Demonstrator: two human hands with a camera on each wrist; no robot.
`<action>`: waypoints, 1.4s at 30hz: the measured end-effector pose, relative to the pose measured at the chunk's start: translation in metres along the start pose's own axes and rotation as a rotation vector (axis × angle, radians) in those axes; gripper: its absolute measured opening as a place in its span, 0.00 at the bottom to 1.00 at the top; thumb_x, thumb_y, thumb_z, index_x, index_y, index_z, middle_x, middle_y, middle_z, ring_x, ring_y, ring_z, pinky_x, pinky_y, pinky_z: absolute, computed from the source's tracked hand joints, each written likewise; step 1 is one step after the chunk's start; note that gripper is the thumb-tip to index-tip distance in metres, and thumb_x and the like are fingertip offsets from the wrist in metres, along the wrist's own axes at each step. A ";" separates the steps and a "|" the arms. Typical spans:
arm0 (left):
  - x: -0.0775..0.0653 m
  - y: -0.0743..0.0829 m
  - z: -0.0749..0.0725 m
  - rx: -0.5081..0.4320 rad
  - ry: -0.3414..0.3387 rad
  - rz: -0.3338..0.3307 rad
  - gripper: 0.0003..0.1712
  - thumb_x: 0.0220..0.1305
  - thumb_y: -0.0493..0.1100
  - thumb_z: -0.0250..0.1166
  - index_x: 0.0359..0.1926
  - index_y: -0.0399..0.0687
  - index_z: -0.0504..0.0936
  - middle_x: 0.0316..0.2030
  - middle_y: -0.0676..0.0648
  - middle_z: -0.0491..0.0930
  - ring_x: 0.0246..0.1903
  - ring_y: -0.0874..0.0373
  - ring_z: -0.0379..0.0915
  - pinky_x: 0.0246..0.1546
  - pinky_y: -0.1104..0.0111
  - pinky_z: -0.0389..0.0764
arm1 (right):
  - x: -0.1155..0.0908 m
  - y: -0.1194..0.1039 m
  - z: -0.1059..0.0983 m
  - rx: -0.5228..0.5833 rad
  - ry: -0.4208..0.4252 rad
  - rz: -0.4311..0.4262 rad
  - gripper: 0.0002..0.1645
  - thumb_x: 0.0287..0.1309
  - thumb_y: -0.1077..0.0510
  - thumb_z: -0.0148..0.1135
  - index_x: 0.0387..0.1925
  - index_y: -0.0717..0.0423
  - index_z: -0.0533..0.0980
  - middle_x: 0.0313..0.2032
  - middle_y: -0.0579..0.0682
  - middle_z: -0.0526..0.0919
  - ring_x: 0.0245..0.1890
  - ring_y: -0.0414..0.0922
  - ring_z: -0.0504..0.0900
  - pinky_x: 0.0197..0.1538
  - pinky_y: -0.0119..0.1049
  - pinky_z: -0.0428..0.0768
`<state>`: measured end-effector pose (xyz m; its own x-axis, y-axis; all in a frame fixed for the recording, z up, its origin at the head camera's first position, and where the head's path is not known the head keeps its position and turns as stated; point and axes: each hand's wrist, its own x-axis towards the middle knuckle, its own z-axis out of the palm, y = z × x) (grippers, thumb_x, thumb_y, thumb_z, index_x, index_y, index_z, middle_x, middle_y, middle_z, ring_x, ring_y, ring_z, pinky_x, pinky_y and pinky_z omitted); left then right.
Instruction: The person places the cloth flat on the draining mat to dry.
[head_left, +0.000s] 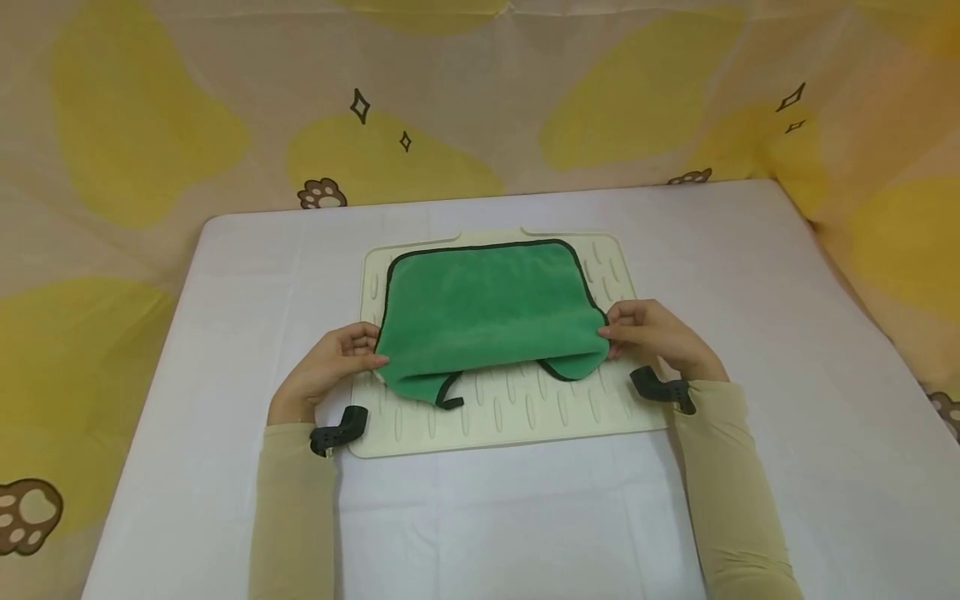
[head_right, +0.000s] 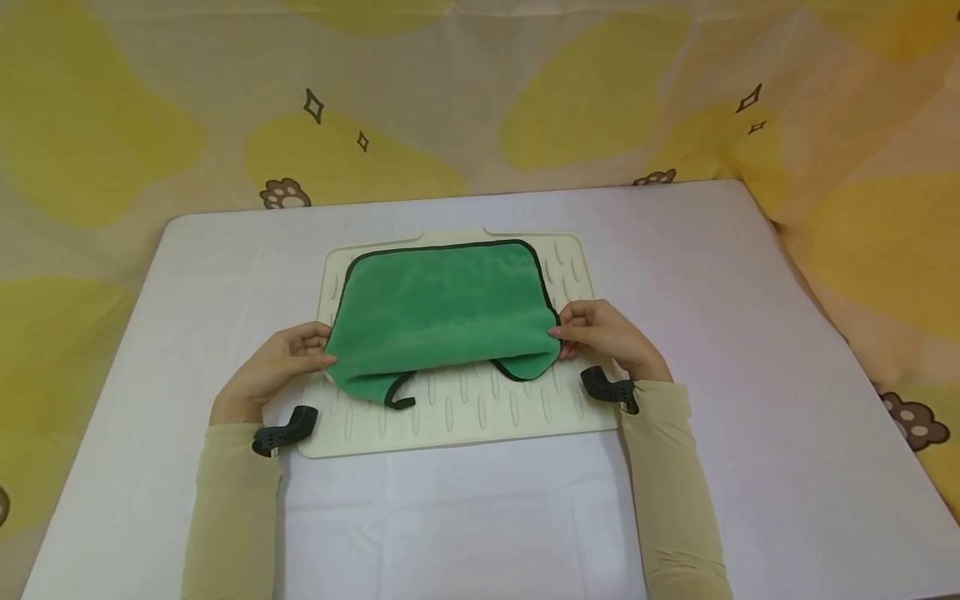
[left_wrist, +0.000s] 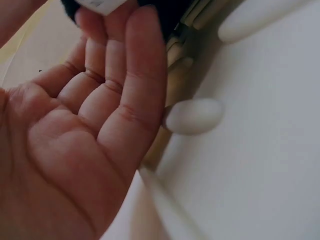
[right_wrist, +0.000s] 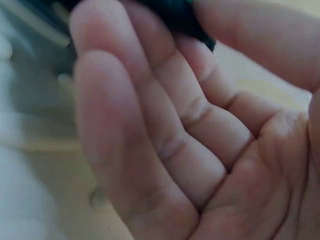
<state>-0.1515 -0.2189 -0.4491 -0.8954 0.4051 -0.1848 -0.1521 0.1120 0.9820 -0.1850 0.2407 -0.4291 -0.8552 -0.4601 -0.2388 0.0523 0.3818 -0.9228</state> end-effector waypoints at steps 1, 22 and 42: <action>0.000 0.000 0.000 0.010 -0.019 -0.004 0.16 0.56 0.27 0.64 0.45 0.32 0.70 0.30 0.51 0.76 0.30 0.64 0.74 0.33 0.75 0.75 | 0.000 0.000 0.000 -0.008 -0.013 0.009 0.13 0.62 0.60 0.60 0.31 0.69 0.71 0.24 0.56 0.82 0.25 0.49 0.82 0.35 0.36 0.80; -0.002 0.003 0.001 0.115 -0.095 -0.022 0.12 0.54 0.29 0.67 0.35 0.33 0.71 0.24 0.52 0.72 0.25 0.64 0.68 0.29 0.74 0.73 | -0.002 0.005 -0.002 0.006 -0.183 0.032 0.18 0.56 0.64 0.65 0.45 0.74 0.76 0.37 0.52 0.84 0.35 0.41 0.83 0.39 0.33 0.81; -0.008 0.004 -0.007 0.094 -0.055 -0.015 0.07 0.57 0.31 0.66 0.32 0.37 0.73 0.23 0.53 0.77 0.26 0.64 0.71 0.33 0.72 0.73 | -0.008 0.005 -0.010 0.187 -0.224 -0.017 0.07 0.63 0.64 0.57 0.39 0.66 0.76 0.31 0.55 0.84 0.30 0.47 0.84 0.37 0.43 0.83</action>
<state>-0.1482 -0.2281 -0.4433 -0.8684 0.4519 -0.2040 -0.1232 0.2019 0.9716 -0.1831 0.2549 -0.4289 -0.7225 -0.6388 -0.2645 0.1510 0.2276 -0.9620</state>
